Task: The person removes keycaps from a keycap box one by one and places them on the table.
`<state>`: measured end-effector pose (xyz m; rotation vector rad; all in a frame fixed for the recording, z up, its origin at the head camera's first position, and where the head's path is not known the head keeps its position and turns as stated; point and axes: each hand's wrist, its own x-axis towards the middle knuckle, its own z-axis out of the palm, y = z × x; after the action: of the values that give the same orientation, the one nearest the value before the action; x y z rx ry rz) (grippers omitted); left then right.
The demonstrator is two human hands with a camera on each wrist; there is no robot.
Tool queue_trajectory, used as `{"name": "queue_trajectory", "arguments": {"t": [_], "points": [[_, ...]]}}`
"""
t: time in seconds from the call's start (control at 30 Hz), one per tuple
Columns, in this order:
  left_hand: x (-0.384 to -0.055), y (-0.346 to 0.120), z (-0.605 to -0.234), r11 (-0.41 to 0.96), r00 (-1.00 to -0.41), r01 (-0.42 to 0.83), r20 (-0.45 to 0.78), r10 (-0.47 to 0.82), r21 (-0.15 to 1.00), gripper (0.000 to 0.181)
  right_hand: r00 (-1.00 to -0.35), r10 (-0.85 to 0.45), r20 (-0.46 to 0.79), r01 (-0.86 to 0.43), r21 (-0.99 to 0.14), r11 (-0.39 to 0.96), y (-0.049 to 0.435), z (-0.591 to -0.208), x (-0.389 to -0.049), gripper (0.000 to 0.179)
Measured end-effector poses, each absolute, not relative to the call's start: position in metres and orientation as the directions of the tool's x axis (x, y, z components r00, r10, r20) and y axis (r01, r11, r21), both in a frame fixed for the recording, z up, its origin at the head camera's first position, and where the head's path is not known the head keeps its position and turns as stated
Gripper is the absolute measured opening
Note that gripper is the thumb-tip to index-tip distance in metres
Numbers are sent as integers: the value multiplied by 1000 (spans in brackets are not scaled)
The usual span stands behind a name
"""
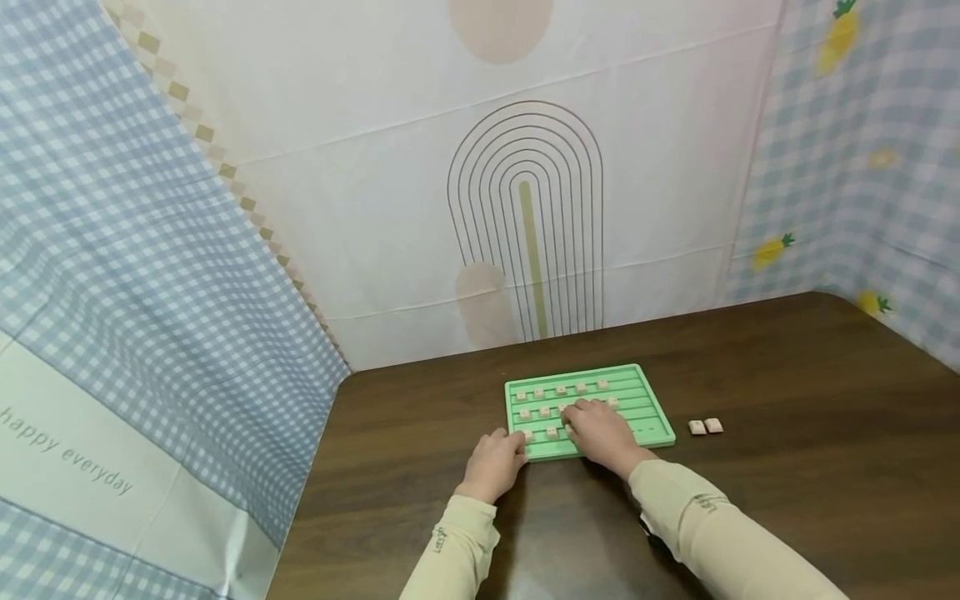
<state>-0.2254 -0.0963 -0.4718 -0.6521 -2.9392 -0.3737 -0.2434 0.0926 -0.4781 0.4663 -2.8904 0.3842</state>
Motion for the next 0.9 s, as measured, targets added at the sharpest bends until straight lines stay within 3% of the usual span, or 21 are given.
{"name": "queue_trajectory", "arguments": {"t": [0.37, 0.63, 0.9], "points": [[-225, -99, -471, 851, -877, 478, 171, 449, 218, 14, -934, -245, 260, -316, -281, 906, 123, -464, -241, 15], [-228, -98, -470, 848, -877, 478, 182, 445, 227, 13, -960, -149, 238, -218, -295, 930, 207, -444, -234, 21], [-225, -99, -471, 852, -868, 492, 172, 465, 182, 15, -989, -76, 125, -114, -334, 936, 284, -460, -214, 21]]}}
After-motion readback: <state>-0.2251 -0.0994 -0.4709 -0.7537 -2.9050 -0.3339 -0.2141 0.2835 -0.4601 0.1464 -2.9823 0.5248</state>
